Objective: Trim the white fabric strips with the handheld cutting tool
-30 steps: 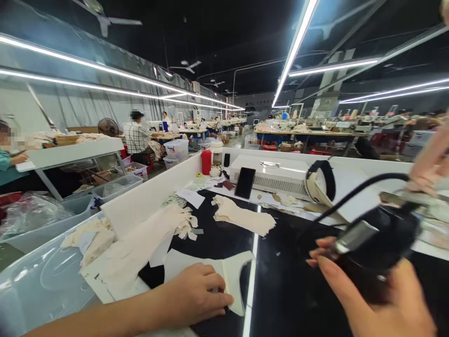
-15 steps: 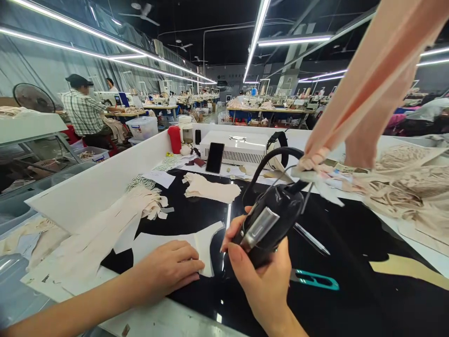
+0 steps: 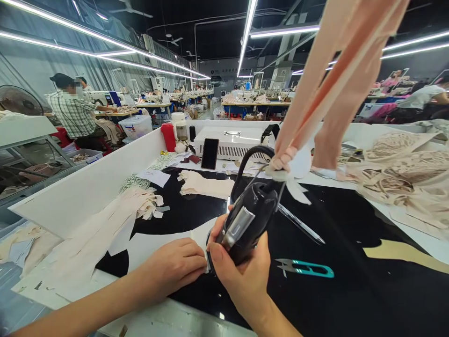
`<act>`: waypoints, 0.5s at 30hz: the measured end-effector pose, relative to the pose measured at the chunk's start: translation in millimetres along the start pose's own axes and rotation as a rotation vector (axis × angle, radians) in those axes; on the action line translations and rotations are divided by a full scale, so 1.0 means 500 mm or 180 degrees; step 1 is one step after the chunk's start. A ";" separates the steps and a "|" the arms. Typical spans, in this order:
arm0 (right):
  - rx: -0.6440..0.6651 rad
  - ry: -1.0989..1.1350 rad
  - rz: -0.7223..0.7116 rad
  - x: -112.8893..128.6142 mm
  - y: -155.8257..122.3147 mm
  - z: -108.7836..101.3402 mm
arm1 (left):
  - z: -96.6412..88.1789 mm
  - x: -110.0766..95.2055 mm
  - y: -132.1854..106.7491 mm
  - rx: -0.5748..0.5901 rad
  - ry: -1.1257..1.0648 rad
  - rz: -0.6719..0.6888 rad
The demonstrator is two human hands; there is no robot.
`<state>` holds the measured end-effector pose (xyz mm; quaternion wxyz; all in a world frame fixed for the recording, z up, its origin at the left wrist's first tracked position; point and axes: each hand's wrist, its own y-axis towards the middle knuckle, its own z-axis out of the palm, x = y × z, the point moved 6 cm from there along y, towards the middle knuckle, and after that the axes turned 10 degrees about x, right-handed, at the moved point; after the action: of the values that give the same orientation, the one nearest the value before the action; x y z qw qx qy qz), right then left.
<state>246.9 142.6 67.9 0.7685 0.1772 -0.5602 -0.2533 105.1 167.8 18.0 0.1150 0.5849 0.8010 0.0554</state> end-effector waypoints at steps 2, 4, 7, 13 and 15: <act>0.0005 0.0025 -0.0033 -0.002 0.001 0.001 | 0.000 0.002 -0.002 0.0004 -0.0050 -0.0017; 0.0006 0.0030 -0.0059 -0.005 0.001 0.001 | 0.000 0.002 -0.004 0.0001 -0.0077 -0.0034; 0.0000 0.0019 -0.0059 -0.009 0.001 0.001 | -0.001 0.002 -0.004 -0.0005 -0.0114 -0.0014; -0.0013 -0.0041 -0.0086 -0.011 0.002 0.002 | -0.001 0.001 -0.003 0.0002 -0.0073 -0.0013; 0.0011 -0.0056 -0.0083 -0.015 0.000 -0.002 | 0.004 0.001 -0.002 0.0004 -0.0067 -0.0038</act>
<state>246.3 147.2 61.8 0.7599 0.1835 -0.5651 -0.2639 104.3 168.0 15.7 0.1234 0.5808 0.8032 0.0481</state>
